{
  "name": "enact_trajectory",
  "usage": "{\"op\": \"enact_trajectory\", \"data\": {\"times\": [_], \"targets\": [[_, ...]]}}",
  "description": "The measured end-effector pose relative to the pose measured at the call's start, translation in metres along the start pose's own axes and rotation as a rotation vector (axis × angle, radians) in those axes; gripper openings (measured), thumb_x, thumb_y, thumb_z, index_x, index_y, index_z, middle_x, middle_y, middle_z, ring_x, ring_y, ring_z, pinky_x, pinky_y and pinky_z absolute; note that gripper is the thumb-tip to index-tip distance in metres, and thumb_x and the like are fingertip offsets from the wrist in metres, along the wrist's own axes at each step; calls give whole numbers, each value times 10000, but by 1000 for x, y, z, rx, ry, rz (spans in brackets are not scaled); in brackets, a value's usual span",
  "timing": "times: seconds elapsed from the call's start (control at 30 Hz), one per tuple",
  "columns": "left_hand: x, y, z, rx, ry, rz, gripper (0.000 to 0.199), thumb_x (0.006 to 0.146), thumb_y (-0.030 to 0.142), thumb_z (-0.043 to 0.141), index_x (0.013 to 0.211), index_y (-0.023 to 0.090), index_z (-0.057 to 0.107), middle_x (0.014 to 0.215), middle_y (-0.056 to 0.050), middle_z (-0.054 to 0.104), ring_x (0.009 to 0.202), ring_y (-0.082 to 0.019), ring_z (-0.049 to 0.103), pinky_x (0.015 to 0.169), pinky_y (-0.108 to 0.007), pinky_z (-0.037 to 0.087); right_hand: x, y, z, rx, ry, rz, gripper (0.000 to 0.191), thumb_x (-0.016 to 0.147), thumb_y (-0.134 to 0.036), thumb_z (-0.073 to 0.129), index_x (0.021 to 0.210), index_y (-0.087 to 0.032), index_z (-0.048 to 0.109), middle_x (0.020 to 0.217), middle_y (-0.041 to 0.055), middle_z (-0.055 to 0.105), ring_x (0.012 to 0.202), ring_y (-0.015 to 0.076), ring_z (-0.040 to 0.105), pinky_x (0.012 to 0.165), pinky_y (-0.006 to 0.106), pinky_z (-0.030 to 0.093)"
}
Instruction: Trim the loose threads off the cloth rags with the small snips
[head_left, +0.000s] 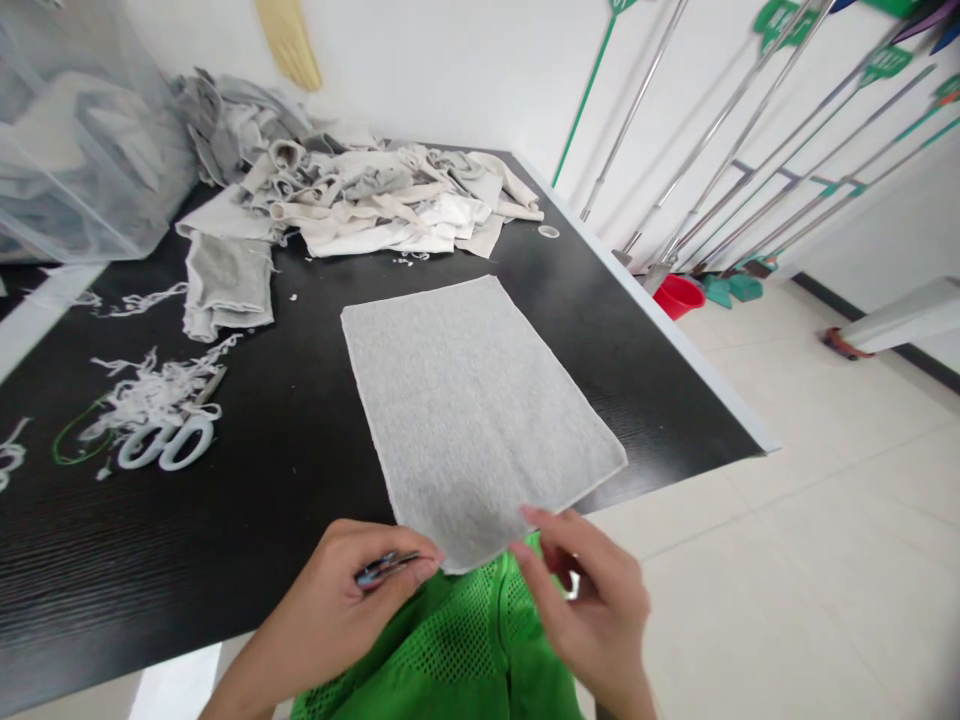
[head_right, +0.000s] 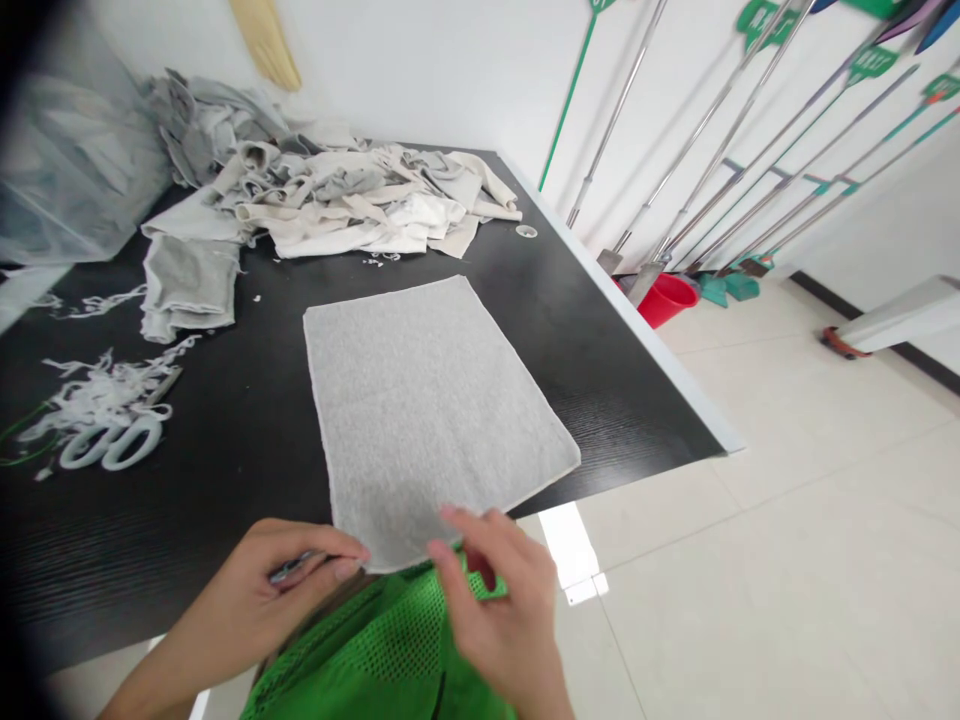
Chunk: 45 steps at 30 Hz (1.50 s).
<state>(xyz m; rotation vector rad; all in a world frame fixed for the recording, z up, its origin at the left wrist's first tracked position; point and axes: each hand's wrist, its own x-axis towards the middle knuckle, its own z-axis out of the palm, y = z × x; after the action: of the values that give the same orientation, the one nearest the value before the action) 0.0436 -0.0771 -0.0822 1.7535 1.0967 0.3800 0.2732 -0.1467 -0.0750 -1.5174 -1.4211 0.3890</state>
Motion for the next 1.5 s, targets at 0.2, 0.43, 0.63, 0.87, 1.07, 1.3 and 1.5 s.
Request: {"op": "enact_trajectory", "data": {"times": [0.2, 0.43, 0.63, 0.87, 1.07, 1.3, 1.5], "targets": [[-5, -10, 5, 9, 7, 18, 220, 965, 412, 577, 983, 287, 757, 911, 36, 773, 826, -122, 706, 792, -225, 525, 0, -22, 35, 189, -299, 0, 249, 840, -169, 722, 1077, -245, 737, 812, 21, 655, 698, 137, 632, 614, 258, 519], [-5, -9, 10, -38, 22, -34, 259, 993, 395, 526, 1081, 275, 738, 987, 11, 769, 867, -128, 701, 830, -266, 515, -13, -8, 50, 186, -240, -89, 401, 849, -29, 647, 1162, -274, 700, 942, 46, 687, 819, 160, 659, 698, 288, 559], [-10, -12, 14, -2, 27, -42, 230, 959, 277, 564, 1133, 299, 713, 999, 32, 753, 898, -139, 686, 846, -276, 501, -14, -15, 54, 206, -182, 3, 275, 835, -44, 631, 1000, -238, 733, 895, 41, 698, 770, 153, 662, 668, 274, 557], [-5, -4, 15, -53, 52, 82, 273, 901, 93, 577, 1029, 299, 702, 890, 106, 732, 768, -65, 662, 743, -173, 478, -13, -15, 55, 283, -223, 264, 86, 867, -150, 618, 848, -194, 690, 781, 24, 675, 600, 108, 549, 507, 221, 400], [-4, -4, 14, -61, 37, 62, 353, 893, 101, 592, 1130, 338, 704, 902, 110, 743, 764, -64, 677, 726, -159, 488, -11, -13, 54, 400, -257, 410, 91, 863, -185, 632, 789, -182, 686, 767, 29, 682, 675, 134, 612, 572, 223, 465], [-9, -3, -1, 87, -73, 60, 316, 963, 338, 567, 1274, 374, 606, 945, 85, 750, 762, -97, 700, 674, -182, 504, -10, -12, 47, 486, -275, 525, 81, 826, -160, 667, 781, -188, 727, 787, 29, 715, 726, 147, 658, 598, 222, 486], [-18, -4, -13, 515, -103, 188, 519, 960, 518, 519, 1438, 341, 427, 987, -18, 739, 804, -250, 709, 704, -367, 509, -10, -12, 39, 452, -328, 502, 109, 834, -147, 683, 792, -221, 751, 803, 6, 682, 711, 116, 608, 574, 214, 423]]}}
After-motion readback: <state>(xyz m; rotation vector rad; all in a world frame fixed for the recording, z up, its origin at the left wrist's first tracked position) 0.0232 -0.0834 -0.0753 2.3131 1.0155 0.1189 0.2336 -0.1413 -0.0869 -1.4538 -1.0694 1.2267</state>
